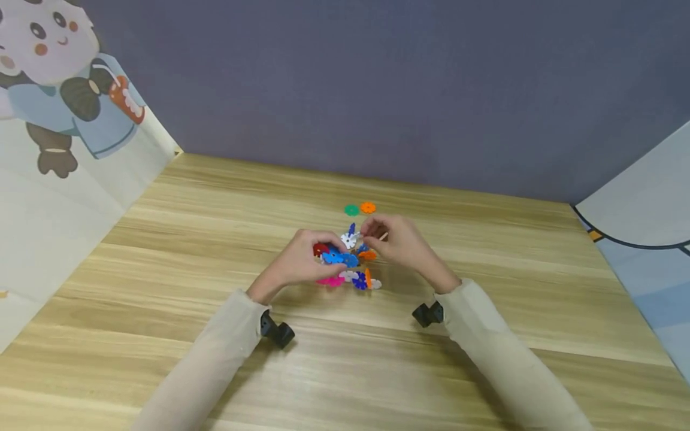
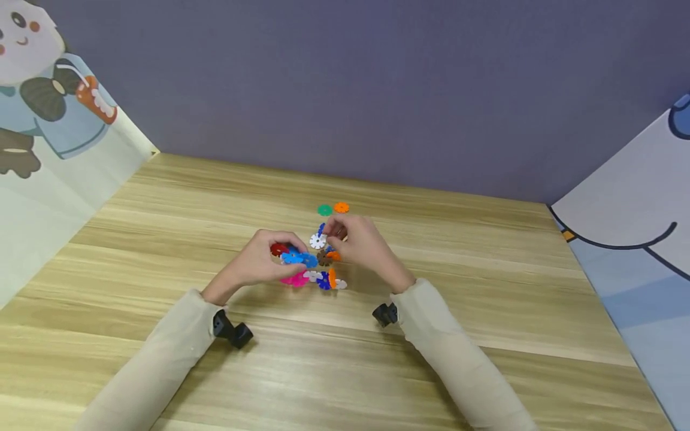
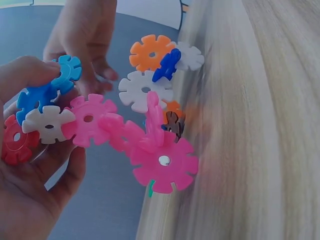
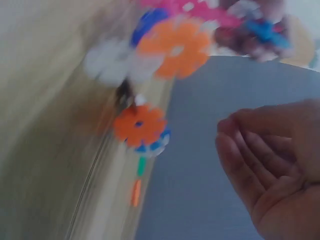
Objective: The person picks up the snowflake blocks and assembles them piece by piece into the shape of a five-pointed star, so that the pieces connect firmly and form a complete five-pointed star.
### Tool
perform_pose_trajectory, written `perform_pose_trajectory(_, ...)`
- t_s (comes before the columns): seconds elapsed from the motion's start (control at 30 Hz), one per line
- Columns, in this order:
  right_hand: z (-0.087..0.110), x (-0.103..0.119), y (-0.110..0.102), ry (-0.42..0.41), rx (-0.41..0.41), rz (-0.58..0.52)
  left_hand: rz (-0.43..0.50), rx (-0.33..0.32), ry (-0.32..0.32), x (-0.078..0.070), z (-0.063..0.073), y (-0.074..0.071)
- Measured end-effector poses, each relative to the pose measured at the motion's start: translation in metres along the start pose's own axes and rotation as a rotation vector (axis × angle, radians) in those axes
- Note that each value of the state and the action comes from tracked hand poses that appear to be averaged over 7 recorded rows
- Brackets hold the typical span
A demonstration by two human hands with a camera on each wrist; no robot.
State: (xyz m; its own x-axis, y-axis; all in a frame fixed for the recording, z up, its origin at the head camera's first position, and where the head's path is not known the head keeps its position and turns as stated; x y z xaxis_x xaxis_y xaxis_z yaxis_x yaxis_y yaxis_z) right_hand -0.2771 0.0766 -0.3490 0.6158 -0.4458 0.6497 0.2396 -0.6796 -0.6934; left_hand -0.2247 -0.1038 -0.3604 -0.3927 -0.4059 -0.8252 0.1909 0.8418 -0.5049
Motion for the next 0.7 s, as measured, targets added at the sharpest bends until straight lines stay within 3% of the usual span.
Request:
perform_pose_trajectory(0.2,-0.015,-0.014,0.01,0.028,0.109,0.166,-0.022,0.01,-0.016,0.0,0.0,-0.001)
perform_pose_trajectory(0.43,-0.029,-0.025,0.018,0.038,0.15,0.21,-0.029,0.009,-0.011,-0.001,0.0,-0.002)
perform_pose_trajectory(0.57,-0.043,-0.027,0.02,0.011,0.142,0.238,-0.036,0.005,0.009,-0.001,0.0,-0.002)
perform_pose_trajectory(0.7,-0.057,-0.026,0.023,-0.059,0.207,0.283,-0.045,0.003,0.017,-0.001,0.0,-0.003)
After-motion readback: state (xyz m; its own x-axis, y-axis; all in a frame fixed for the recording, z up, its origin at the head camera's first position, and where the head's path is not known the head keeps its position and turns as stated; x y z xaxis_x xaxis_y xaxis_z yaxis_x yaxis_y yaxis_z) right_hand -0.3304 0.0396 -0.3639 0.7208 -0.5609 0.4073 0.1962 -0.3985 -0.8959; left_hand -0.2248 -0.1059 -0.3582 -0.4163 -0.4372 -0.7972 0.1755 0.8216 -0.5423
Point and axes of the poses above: each hand's wrist, its own z-axis away from the middle knuckle, its own y-axis out of the palm, x = y × z, the point moved 3 cm from there along -z, towards the middle knuckle, and after that the axes turned 4 degrees about -x, right-handed, at the moved point
